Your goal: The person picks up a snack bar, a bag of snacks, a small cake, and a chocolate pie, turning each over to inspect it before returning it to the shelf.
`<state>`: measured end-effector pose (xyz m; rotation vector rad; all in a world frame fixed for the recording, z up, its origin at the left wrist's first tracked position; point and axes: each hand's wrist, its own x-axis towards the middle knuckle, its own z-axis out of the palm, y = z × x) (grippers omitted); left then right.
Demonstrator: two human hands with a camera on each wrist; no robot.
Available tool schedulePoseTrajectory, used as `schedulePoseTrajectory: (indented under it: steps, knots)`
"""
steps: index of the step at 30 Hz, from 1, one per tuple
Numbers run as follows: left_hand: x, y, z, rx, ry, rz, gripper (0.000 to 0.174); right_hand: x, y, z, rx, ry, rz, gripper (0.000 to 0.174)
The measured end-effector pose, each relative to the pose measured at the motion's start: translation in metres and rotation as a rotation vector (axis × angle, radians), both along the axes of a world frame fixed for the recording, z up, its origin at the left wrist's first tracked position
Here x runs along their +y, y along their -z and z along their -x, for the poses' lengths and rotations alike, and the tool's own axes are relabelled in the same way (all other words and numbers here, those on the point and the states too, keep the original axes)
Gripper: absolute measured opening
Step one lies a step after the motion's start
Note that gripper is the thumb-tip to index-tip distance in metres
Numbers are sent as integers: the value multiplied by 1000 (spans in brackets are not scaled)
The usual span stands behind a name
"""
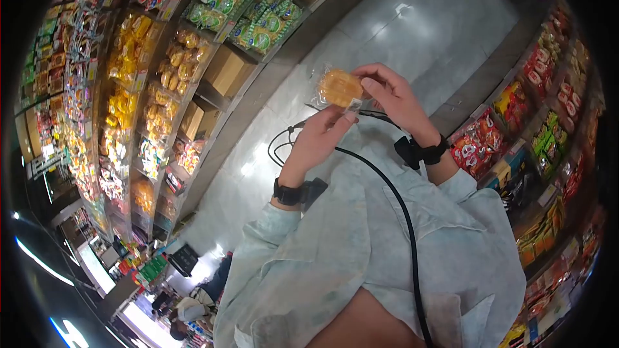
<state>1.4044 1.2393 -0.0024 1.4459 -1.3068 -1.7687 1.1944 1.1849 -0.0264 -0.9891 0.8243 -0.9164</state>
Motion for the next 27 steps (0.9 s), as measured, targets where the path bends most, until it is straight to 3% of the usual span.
schedulePoseTrajectory:
  steps: [2,8,14,21,27]
  knots:
    - [1,0,-9,-73,-28,-9,37,-4,1,-3,18,-24,-4,26]
    - [13,0,-40,96,-373,18,39,-14,-1,-32,104,-153,-22,24]
    - [38,12,-102,125,-512,-6,34,-21,-5,-103,157,-276,23,24]
    - [56,35,-214,104,-398,49,29,-17,-20,-215,234,-260,139,25]
    - [71,24,-298,83,-446,196,26,-13,-28,-301,262,-355,158,26]
